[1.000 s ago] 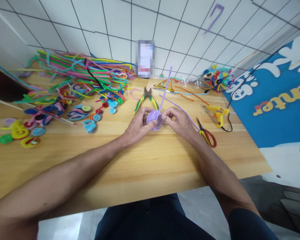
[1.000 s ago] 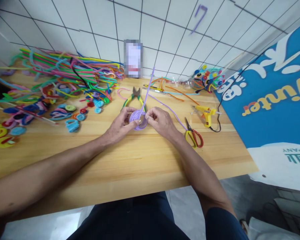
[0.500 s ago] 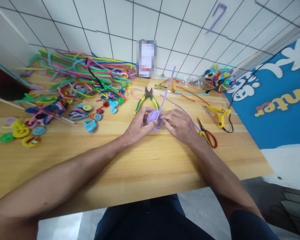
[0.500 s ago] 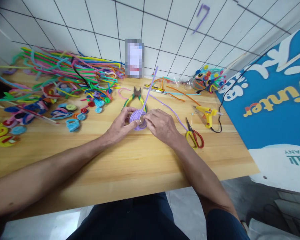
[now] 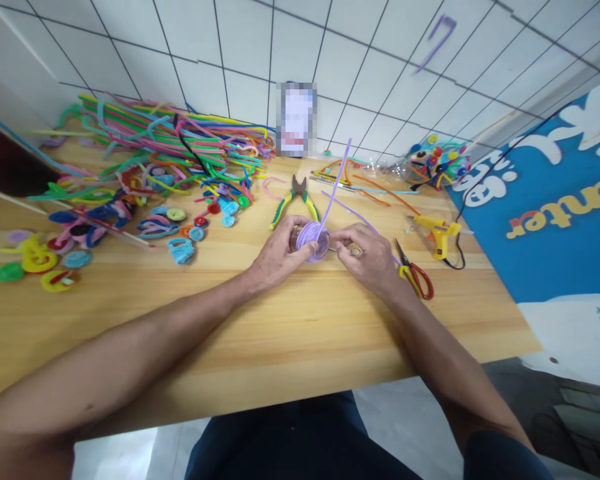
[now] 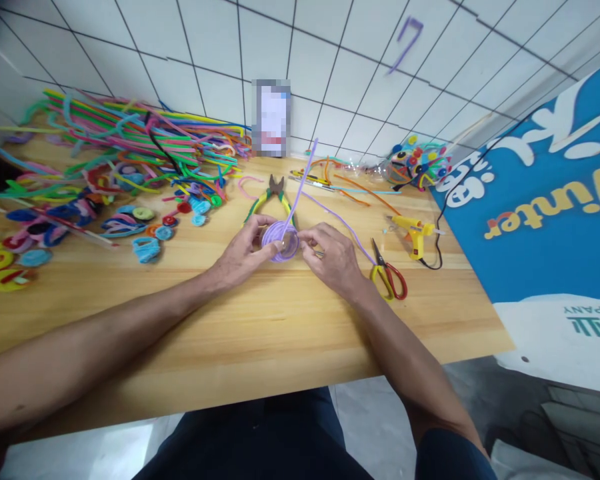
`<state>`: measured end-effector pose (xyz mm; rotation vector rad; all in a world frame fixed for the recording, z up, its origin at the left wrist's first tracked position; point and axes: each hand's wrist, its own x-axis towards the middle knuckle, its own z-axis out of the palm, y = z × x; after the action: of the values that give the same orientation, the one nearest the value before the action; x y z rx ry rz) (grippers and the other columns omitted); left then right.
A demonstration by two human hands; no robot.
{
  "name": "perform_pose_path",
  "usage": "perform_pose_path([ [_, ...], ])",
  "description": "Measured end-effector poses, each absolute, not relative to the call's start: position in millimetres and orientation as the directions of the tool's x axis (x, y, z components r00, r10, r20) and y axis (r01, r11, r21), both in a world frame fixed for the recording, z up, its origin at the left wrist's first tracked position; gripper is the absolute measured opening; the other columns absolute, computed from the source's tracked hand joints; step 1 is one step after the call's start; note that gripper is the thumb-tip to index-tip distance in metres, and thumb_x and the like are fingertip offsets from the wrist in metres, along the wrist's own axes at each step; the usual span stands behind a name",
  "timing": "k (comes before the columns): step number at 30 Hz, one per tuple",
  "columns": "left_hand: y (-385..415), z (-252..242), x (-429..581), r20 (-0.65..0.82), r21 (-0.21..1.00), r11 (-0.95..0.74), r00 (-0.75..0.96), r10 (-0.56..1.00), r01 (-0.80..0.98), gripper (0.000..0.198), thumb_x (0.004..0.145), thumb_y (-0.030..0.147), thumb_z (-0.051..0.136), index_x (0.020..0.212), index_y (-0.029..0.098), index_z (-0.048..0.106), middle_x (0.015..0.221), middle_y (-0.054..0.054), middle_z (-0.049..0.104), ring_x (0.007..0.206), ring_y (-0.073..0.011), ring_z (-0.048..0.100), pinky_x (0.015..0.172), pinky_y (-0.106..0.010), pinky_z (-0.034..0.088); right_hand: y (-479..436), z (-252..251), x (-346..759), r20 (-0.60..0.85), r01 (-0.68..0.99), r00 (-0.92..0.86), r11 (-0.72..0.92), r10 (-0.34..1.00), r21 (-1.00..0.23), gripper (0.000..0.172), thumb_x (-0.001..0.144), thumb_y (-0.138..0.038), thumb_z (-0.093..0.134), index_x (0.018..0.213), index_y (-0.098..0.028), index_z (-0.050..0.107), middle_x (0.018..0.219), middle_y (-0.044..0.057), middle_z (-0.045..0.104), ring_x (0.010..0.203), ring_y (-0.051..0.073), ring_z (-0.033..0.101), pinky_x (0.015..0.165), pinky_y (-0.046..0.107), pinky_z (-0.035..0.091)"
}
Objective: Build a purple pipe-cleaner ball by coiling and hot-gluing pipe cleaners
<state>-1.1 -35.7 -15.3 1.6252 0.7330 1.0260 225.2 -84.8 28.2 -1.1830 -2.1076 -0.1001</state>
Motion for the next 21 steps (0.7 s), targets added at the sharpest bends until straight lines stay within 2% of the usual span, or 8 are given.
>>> perform_pose_path([
  [5,-35.7,-14.5,-1.4,0.253,0.963,-0.267,0.457,0.853,-0.034,0.037,0.094,0.037,0.072,0.123,0.021,0.056,0.116,-0.006,0.072,0.099,-0.0191,0.072,0.087,-0.033,0.059,-86.9,19.2,219.4,0.622,0.772,-0.295,0.564,0.725,-0.292,0.025,0.095,-0.009,0.067,0.11,-0.026,0.077,0.096,0.003,0.081,0.085,0.02,0.076,0.079,0.035,0.06],
  [11,-35.0,-15.3,-1.3,0.262,0.96,-0.28,0.459,0.849,-0.031,0.038,0.094,0.038,0.072,0.124,0.021,0.056,0.116,-0.007,0.072,0.099,-0.0195,0.071,0.087,-0.033,0.058,-79.7,12.7,216.9,0.606,0.737,-0.223,0.539,0.764,-0.408,0.01,0.1,-0.019,0.07,0.102,-0.026,0.077,0.095,0.004,0.08,0.082,0.02,0.072,0.078,0.035,0.058],
  [15,-33.7,-17.3,-1.7,0.262,0.959,-0.282,0.463,0.847,-0.027,0.039,0.095,0.039,0.071,0.125,0.021,0.055,0.119,-0.007,0.072,0.102,-0.0206,0.072,0.088,-0.034,0.059,-73.6,12.7,219.1,0.504,0.708,-0.179,0.466,0.845,-0.53,0.009,0.097,-0.021,0.071,0.089,-0.025,0.071,0.085,0.001,0.075,0.076,0.019,0.066,0.073,0.033,0.053],
  [18,-33.2,-17.8,-2.5,0.269,0.954,-0.3,0.467,0.842,-0.008,0.039,0.095,0.04,0.071,0.126,0.021,0.056,0.118,-0.007,0.072,0.1,-0.0201,0.071,0.087,-0.034,0.058,-76.6,17.7,217.2,0.412,0.69,-0.195,0.423,0.89,-0.588,0.009,0.094,-0.021,0.065,0.086,-0.025,0.065,0.084,0.001,0.071,0.074,0.018,0.062,0.07,0.032,0.049],
  [21,-33.6,-16.8,-2.9,0.266,0.953,-0.302,0.47,0.842,0.003,0.038,0.095,0.04,0.071,0.125,0.021,0.056,0.118,-0.007,0.072,0.1,-0.0201,0.071,0.088,-0.035,0.057,-87.0,30.9,216.9,0.38,0.659,-0.192,0.406,0.905,-0.634,0.01,0.092,-0.021,0.061,0.083,-0.025,0.061,0.08,0.0,0.067,0.072,0.018,0.058,0.07,0.032,0.047],
])
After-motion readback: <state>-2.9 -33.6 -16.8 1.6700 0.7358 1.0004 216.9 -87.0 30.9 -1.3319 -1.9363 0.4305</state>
